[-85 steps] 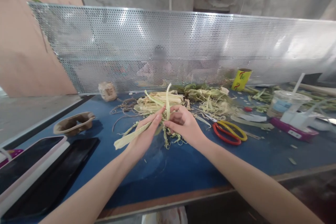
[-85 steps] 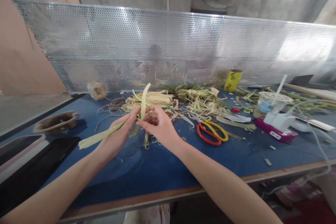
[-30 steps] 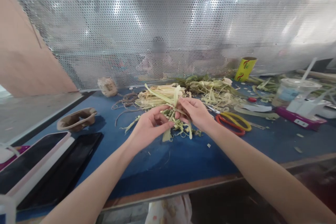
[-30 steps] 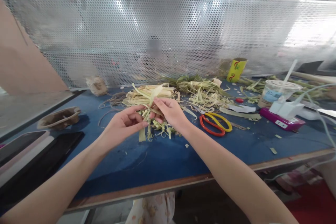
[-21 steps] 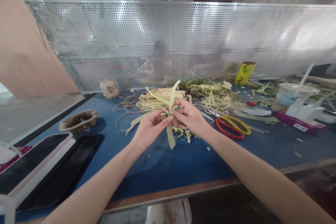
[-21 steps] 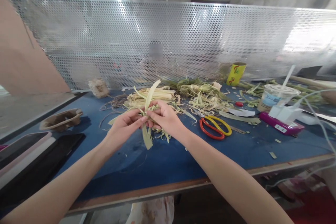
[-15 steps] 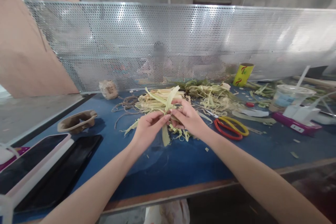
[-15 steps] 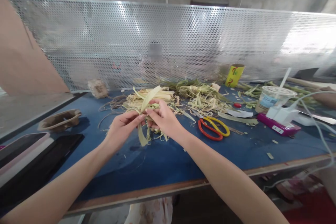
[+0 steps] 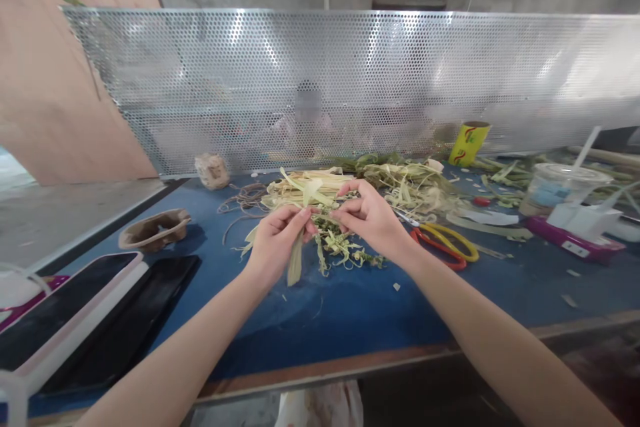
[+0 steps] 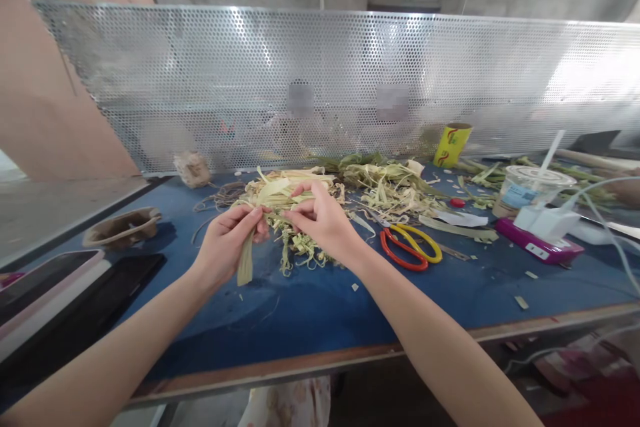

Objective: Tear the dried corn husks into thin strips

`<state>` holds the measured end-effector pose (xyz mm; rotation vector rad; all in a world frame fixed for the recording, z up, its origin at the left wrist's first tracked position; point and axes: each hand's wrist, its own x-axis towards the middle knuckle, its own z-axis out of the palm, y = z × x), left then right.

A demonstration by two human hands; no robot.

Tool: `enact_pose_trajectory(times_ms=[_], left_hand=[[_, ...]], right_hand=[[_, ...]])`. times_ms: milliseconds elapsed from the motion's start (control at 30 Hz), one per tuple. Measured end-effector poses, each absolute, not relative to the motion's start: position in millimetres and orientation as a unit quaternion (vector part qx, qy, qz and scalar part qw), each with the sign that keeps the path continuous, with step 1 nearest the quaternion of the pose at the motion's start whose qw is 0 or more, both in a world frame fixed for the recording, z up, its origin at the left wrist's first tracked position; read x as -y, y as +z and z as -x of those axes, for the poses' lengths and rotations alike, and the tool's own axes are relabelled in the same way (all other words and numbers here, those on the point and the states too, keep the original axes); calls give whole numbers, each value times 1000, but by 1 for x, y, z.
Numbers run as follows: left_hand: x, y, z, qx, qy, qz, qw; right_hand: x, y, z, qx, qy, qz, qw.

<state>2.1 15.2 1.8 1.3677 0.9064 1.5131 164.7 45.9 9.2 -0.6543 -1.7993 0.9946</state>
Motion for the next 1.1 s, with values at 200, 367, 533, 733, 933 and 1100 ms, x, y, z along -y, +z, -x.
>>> enact_pose_trajectory(times_ms=[200,367,533,733,933,1100], left_hand=[[-14,3,-4,-373,589,-484,530],[-13,-2,-4,-391,580,-538,471],[-12,1,-7,-414,561,-548,462],[-10,4,-9,-429,577,-559,412],[-6,4,-7,-456,551,-570,404],[-4,1,-8,-454,538,-609,365]], right_hand=[[-45,7,-164,769,418,289,388],[-45,-2,-155,754,484,268,355],[-44,-9,-148,757,466,228,397],[-42,-6,-146,719,511,231,411],[-42,-4,-145,660,586,215,417],[-40,-4,-141,613,634,198,429]])
